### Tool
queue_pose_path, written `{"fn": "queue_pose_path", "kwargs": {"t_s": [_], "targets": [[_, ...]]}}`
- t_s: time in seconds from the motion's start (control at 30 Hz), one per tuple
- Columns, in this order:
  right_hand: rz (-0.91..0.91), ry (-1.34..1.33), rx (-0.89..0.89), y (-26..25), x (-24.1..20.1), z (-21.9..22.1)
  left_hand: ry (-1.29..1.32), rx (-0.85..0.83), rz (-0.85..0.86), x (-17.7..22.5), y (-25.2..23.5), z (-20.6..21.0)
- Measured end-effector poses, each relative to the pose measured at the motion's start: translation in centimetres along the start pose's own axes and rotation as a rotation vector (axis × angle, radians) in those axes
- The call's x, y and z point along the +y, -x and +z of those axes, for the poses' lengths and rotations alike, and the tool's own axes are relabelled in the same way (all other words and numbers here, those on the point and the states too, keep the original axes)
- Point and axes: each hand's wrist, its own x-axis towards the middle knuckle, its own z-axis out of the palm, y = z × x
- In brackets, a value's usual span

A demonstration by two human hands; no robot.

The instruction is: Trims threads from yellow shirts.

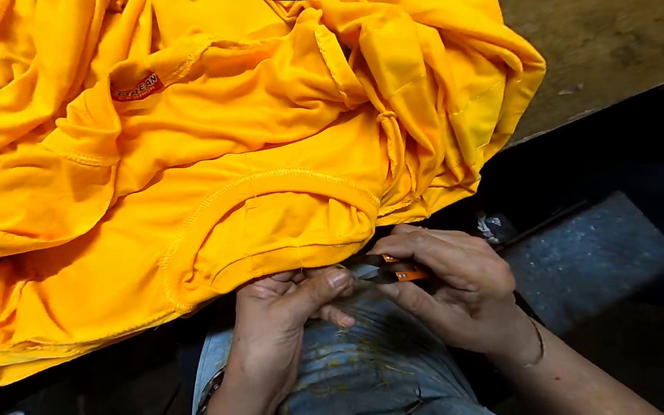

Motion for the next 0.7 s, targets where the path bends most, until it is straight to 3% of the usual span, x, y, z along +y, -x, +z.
{"fn": "queue_pose_path", "kwargs": {"t_s": [0.17,0.3,0.47,0.7], "targets": [[0.029,-0.018,-0.054,0.4,0.2,-0.6,-0.161,-0.055,0.027,-1.0,0.9,-2.5],[-0.025,0.212,-0.055,0.2,-0.7,-0.8,-0.025,-0.084,0.107,-0.8,1.3,-3.2],[-0.140,0.556,-0.032,-0.9,-2.4,-0.2,0.061,-0.005,0.124,0.4,1.0,-2.4],[-0.179,0.601,-0.040,-1.3,-1.8,0.8,0.098,0.016,0.100,0.2,0.9,-1.6]]}}
